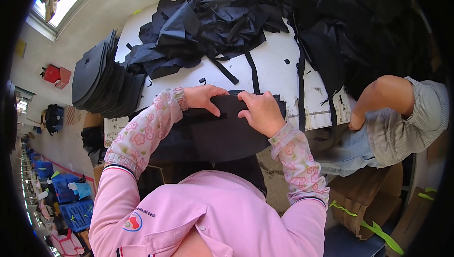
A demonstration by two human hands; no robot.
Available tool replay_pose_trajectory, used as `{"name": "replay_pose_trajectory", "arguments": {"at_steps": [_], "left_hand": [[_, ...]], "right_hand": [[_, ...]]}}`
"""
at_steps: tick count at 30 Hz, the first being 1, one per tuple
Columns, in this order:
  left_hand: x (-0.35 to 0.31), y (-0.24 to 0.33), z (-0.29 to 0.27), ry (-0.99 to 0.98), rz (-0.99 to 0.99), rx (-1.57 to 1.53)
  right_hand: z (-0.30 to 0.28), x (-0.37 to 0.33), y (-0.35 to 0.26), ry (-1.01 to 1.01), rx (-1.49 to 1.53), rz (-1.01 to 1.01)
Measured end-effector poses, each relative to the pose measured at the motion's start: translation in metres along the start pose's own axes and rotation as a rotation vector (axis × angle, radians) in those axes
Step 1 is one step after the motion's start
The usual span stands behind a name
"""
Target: The recorder uses scissors to trim or inspect black fabric components at a workstation, later sorting through various pre-cut fabric pieces.
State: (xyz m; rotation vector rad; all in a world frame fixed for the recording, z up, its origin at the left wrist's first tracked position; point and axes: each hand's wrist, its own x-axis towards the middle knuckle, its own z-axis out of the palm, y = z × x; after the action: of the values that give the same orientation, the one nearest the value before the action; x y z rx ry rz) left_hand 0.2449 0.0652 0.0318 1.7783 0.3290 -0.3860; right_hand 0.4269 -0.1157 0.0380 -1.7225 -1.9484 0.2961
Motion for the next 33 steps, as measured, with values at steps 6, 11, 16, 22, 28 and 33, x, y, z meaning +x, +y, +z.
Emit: {"name": "replay_pose_trajectory", "arguments": {"at_steps": [6,11,16,22,28,33], "left_hand": [[0.003,0.001,0.002,-0.019,0.015,-0.037],[0.000,-0.005,0.000,-0.047,0.064,-0.188],[0.004,-0.012,0.001,-0.074,0.082,-0.293],[-0.001,0.006,0.000,-0.074,0.092,-0.093],[-0.008,0.001,0.000,-0.104,0.124,-0.097],[-0.006,0.007,0.001,-0.113,0.170,-0.118]], "right_hand": [[0.001,-0.001,-0.004,-0.023,-0.063,0.053],[0.000,-0.001,-0.007,0.028,-0.084,-0.015],[-0.004,-0.002,-0.011,0.019,-0.119,-0.012],[-0.032,0.014,0.039,-0.034,0.554,0.205],[-0.013,0.034,0.049,-0.416,0.681,-0.051],[-0.003,0.050,0.057,-0.740,0.461,-0.132]]}}
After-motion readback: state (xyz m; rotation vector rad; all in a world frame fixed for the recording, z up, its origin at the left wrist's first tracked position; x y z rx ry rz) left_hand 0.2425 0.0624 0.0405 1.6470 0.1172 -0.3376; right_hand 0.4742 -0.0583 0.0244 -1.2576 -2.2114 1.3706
